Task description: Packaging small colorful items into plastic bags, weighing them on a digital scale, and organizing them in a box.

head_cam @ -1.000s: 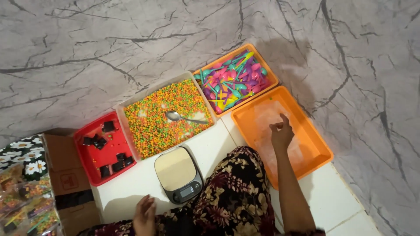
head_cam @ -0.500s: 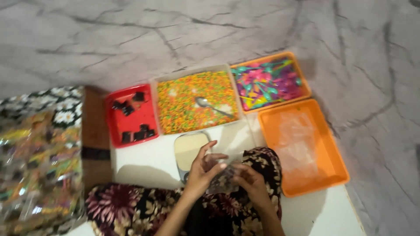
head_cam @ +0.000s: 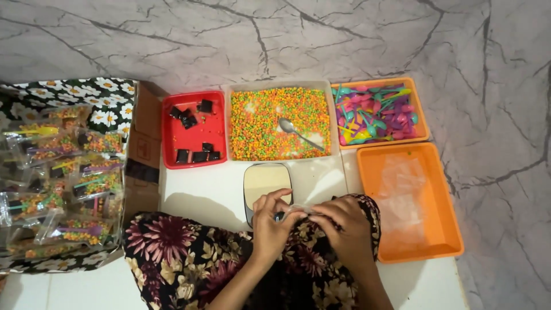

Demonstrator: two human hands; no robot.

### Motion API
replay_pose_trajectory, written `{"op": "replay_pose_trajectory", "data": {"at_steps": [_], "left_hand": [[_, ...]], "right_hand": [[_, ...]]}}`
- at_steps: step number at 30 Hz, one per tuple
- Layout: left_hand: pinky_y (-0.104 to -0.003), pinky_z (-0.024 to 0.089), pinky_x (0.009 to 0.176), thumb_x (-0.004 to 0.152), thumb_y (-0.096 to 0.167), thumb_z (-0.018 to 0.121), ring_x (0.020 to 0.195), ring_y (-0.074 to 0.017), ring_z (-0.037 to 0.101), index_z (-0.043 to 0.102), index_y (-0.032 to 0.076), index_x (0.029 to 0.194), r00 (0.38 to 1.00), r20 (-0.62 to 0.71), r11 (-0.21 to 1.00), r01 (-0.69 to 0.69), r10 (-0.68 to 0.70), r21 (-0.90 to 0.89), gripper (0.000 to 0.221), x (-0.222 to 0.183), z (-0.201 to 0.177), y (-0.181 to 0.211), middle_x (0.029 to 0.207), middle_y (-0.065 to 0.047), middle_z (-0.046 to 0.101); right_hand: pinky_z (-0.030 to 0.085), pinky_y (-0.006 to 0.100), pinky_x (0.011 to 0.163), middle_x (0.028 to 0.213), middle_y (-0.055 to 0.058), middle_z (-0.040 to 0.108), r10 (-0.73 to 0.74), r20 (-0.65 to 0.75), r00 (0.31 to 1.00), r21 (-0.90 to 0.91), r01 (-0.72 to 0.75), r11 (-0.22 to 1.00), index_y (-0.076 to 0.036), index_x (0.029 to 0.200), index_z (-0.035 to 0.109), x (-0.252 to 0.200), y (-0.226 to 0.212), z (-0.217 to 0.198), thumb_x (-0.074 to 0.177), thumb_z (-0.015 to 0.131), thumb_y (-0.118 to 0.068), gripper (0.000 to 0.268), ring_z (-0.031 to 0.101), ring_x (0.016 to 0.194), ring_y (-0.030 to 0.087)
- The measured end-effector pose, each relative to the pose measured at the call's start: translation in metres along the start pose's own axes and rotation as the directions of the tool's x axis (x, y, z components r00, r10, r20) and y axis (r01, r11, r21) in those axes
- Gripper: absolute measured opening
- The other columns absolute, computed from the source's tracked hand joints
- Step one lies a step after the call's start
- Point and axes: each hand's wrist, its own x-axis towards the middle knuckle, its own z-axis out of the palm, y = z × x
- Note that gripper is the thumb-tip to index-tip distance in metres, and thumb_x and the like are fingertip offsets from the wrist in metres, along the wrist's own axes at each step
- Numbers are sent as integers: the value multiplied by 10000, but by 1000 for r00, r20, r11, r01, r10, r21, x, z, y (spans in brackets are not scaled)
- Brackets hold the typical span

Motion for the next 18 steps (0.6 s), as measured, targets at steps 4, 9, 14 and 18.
{"op": "replay_pose_trajectory", "data": {"at_steps": [4,9,14,18], "left_hand": [[-284,390,875,746,196,892,816,-116,566,686,127,1229,1000,-6,1000,-17,17,3,529,-5,-10,-6,697,60,658],[-284,547,807,751,100,840,845,-142,772,636,68,1315,981,176,994,-64,79,-90,601,-3,-23,-14,965,-30,805],[-444,561,926,712,31,796,1204,-325,683,425,192,1527,859,510,999,51,-44,2,909,0,-36,-23,1434,-118,627],[-346,574,702,819,-115,519,879,-251,784,418,191,1548,794,603,991,129,-82,-35,796,-7,-39,-40,1171,-130,784]], "right_hand": [[457,284,818,908,-73,774,-35,163,986,-94,51,994,-143,929,774,2,2,9,789,788,-186,147,588,807,138],[342,379,960,826,-78,744,-39,282,959,-179,92,979,-187,828,738,8,9,17,838,736,-257,71,596,1018,161],[183,532,1167,943,-126,768,-67,347,935,-183,137,973,-189,786,733,19,22,7,830,730,-270,92,549,1244,185],[-68,712,1168,1107,-127,781,44,484,874,-177,48,983,-185,752,731,22,26,-3,844,706,-266,125,431,1420,206]]}}
